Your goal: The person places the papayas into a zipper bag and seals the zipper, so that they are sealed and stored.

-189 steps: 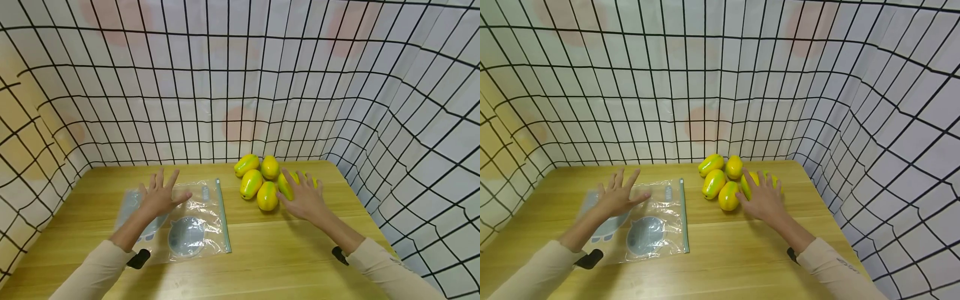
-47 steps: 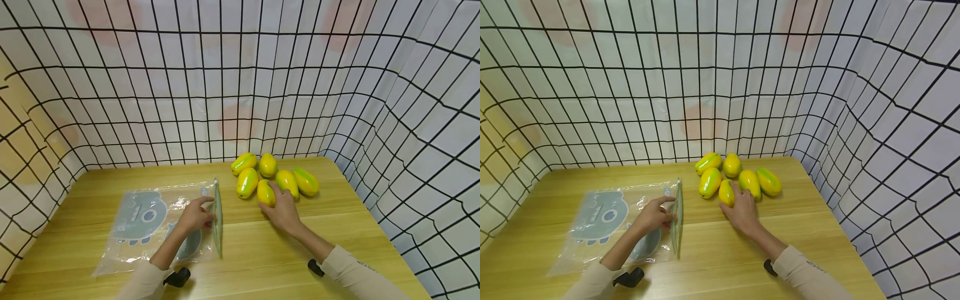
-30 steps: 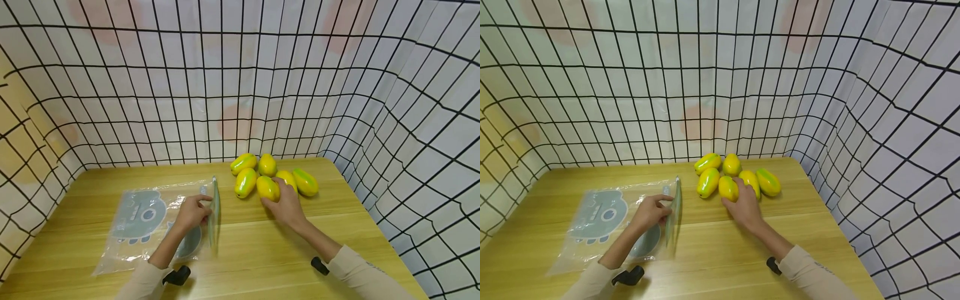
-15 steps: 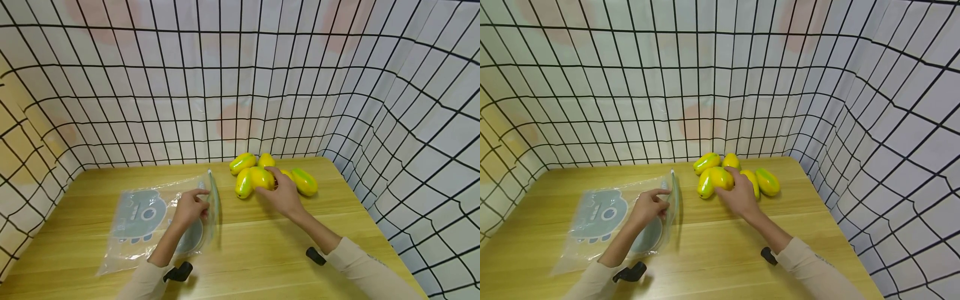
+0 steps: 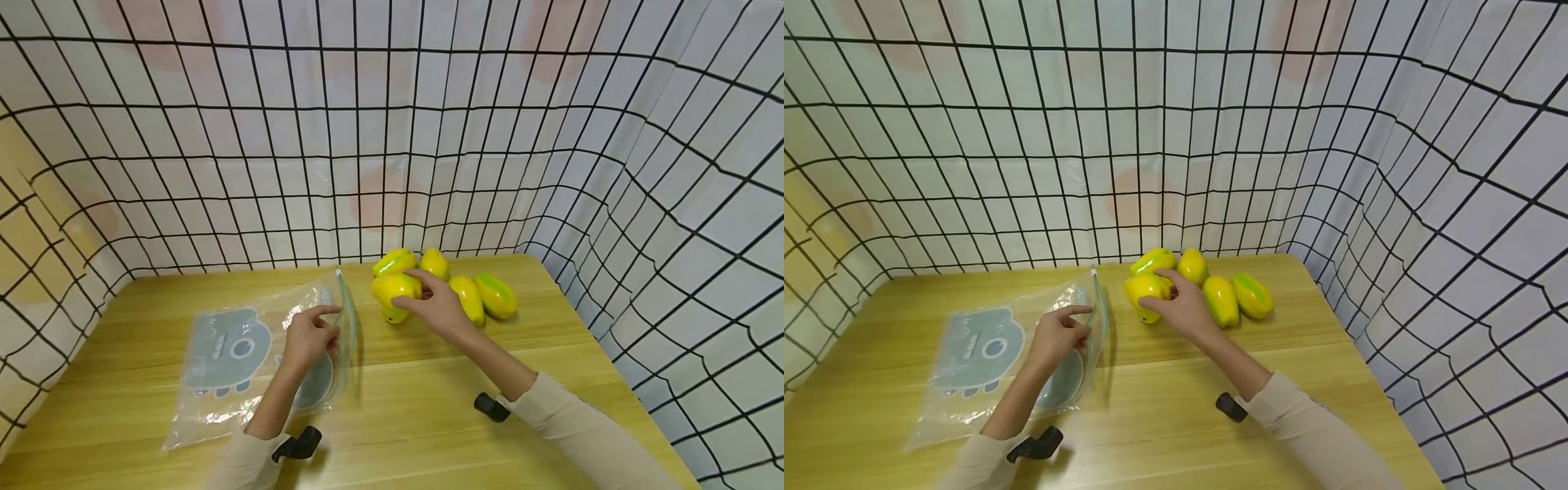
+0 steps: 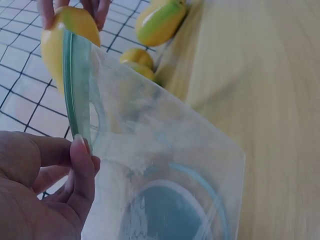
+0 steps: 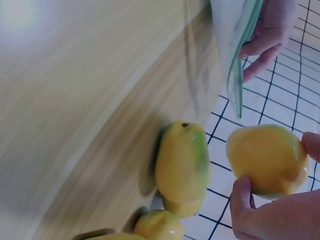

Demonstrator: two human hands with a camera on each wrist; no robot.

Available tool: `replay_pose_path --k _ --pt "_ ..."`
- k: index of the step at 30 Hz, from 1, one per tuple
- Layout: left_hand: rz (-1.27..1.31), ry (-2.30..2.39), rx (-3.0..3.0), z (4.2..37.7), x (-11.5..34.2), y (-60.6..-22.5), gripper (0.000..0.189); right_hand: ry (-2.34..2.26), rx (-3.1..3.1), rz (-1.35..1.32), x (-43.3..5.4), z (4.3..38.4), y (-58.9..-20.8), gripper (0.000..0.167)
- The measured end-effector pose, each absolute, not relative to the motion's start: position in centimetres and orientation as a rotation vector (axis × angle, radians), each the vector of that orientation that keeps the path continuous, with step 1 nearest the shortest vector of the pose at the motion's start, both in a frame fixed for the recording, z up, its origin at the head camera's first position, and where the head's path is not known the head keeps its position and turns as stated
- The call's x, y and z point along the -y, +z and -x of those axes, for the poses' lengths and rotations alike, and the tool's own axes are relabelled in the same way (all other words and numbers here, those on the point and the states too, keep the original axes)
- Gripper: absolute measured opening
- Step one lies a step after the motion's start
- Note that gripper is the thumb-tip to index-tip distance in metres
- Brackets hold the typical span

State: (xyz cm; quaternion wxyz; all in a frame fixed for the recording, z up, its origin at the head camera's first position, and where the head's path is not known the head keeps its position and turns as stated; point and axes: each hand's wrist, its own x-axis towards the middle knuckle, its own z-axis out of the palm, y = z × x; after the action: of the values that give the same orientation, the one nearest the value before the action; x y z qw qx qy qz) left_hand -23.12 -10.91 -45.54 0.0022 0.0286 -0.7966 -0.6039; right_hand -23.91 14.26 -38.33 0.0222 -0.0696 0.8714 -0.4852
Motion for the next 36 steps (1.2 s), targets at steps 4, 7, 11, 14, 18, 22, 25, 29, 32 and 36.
replay_pose_path --k 4,7,11,14,18,22,25,29,32,36 --pt "-0.119 -1.924 2.46 23.2 10.8 -45.5 0.042 -1.492 -2.661 0.19 -13.4 24.0 -37.9 0.071" --pt "-0.141 -1.943 2.442 23.1 10.8 -45.4 0.041 -1.507 -2.619 0.158 -12.8 23.9 -37.7 0.072" --pt "-0.165 -1.972 2.416 23.2 10.8 -45.5 0.04 -1.556 -2.558 0.131 -12.2 23.8 -37.6 0.069" --pt "-0.17 -2.01 2.38 23.3 10.8 -45.5 0.039 -1.572 -2.52 0.131 -11.8 23.8 -37.7 0.067" --pt "-0.186 -2.046 2.341 23.3 10.8 -45.5 0.038 -1.565 -2.492 0.138 -11.5 24.0 -37.8 0.068" --pt "-0.215 -2.062 2.339 23.3 10.9 -45.5 0.04 -1.572 -2.468 0.152 -11.0 24.3 -38.1 0.068" --pt "-0.219 -2.089 2.34 23.3 10.9 -45.5 0.043 -1.586 -2.445 0.17 -10.6 24.5 -38.2 0.068" --pt "-0.22 -2.119 2.335 23.4 10.9 -45.4 0.046 -1.614 -2.419 0.185 -10.2 24.6 -38.2 0.067" --pt "-0.228 -2.13 2.34 23.4 11.0 -45.3 0.048 -1.621 -2.408 0.194 -10.1 24.8 -38.3 0.068" --pt "-0.243 -2.153 2.358 23.4 11.3 -45.2 0.047 -1.611 -2.41 0.189 -10.1 24.9 -38.8 0.068"
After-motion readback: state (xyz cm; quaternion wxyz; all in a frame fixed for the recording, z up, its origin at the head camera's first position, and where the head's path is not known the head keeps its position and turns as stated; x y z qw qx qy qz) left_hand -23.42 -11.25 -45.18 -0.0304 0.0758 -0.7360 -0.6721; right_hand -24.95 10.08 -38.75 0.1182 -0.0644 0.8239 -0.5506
